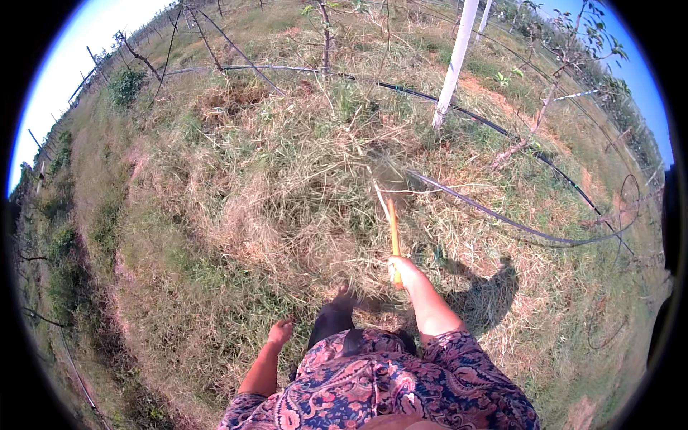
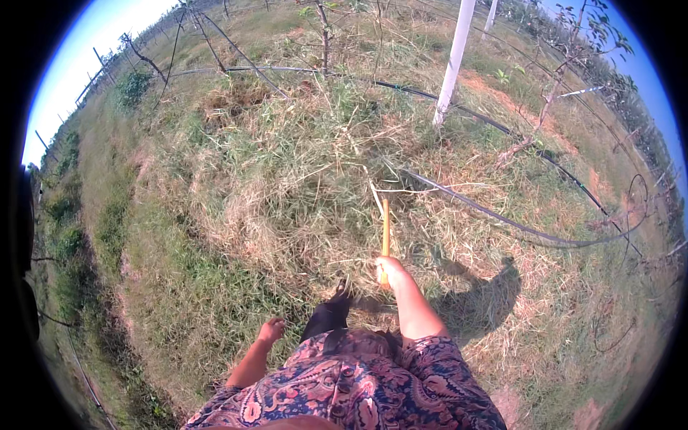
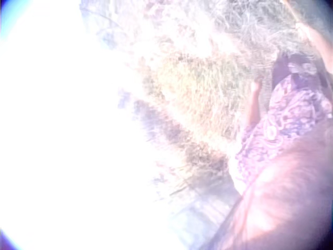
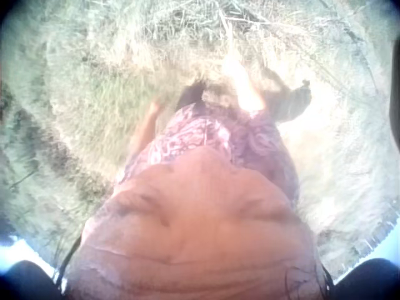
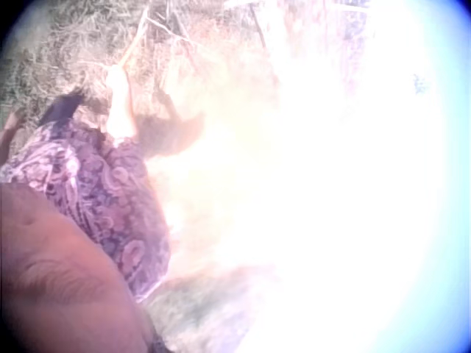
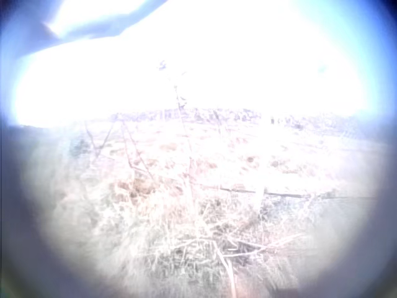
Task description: The person uses a long-handled rake to gather dry grass and debris into a pile in an outdoor field. They repeatedly pull the rake toward themselves, moving the cut grass along the ground and around irrigation lines.
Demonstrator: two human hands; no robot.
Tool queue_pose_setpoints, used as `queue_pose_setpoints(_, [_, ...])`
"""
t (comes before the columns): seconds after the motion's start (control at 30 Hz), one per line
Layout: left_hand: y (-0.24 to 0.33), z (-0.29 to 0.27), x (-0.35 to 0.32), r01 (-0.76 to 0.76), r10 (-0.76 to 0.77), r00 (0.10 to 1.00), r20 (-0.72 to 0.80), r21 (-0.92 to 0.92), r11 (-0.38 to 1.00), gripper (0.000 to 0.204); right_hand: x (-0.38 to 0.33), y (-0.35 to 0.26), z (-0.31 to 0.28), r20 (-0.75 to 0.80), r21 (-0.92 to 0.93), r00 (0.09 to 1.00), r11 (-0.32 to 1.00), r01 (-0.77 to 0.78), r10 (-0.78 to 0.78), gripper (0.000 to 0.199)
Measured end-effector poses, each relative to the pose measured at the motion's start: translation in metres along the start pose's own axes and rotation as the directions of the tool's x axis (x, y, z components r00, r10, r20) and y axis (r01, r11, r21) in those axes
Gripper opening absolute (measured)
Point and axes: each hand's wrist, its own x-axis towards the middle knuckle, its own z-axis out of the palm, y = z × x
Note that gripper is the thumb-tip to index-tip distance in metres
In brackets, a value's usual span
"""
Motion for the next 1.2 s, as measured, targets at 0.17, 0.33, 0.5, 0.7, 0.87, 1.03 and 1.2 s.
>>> queue_pose_setpoints(0.17, [-0.141,0.001,-0.094,0.243,-0.255,0.964,-0.074,-0.137,0.960,0.034,-0.055,0.049,-0.010,-0.062,0.000,0.998,1.000,-0.026,0.026,0.016])
queue_pose_setpoints(0.33, [-0.301,-0.019,-0.203,0.282,-0.283,0.959,-0.012,-0.049,0.958,0.018,-0.047,0.034,0.002,0.003,-0.025,1.000,1.000,-0.019,0.019,0.016])
queue_pose_setpoints(0.5, [-0.377,-0.038,-0.246,0.088,-0.153,0.970,0.190,0.312,0.946,0.018,-0.031,0.064,0.013,0.034,0.054,0.995,0.994,0.097,-0.099,0.013])
queue_pose_setpoints(0.7, [-0.434,-0.161,-0.252,-0.094,0.089,0.994,0.058,0.088,0.992,0.028,-0.080,0.181,0.127,-0.112,-0.210,0.968,0.958,0.198,-0.225,0.015])
queue_pose_setpoints(0.87, [-0.408,-0.193,-0.258,0.107,-0.159,0.977,-0.139,-0.324,0.940,0.035,-0.166,0.290,0.140,-0.281,-0.338,0.939,0.936,0.097,-0.198,0.014])
queue_pose_setpoints(1.03, [-0.410,-0.238,-0.264,0.081,-0.082,0.997,0.009,0.033,0.996,0.034,-0.251,0.371,0.141,-0.234,-0.256,0.961,0.963,0.082,-0.144,0.012])
queue_pose_setpoints(1.2, [-0.391,-0.265,-0.245,-0.213,0.216,0.976,0.018,0.271,0.939,0.031,-0.299,0.398,0.129,-0.194,-0.257,0.977,0.966,0.039,-0.091,0.013])
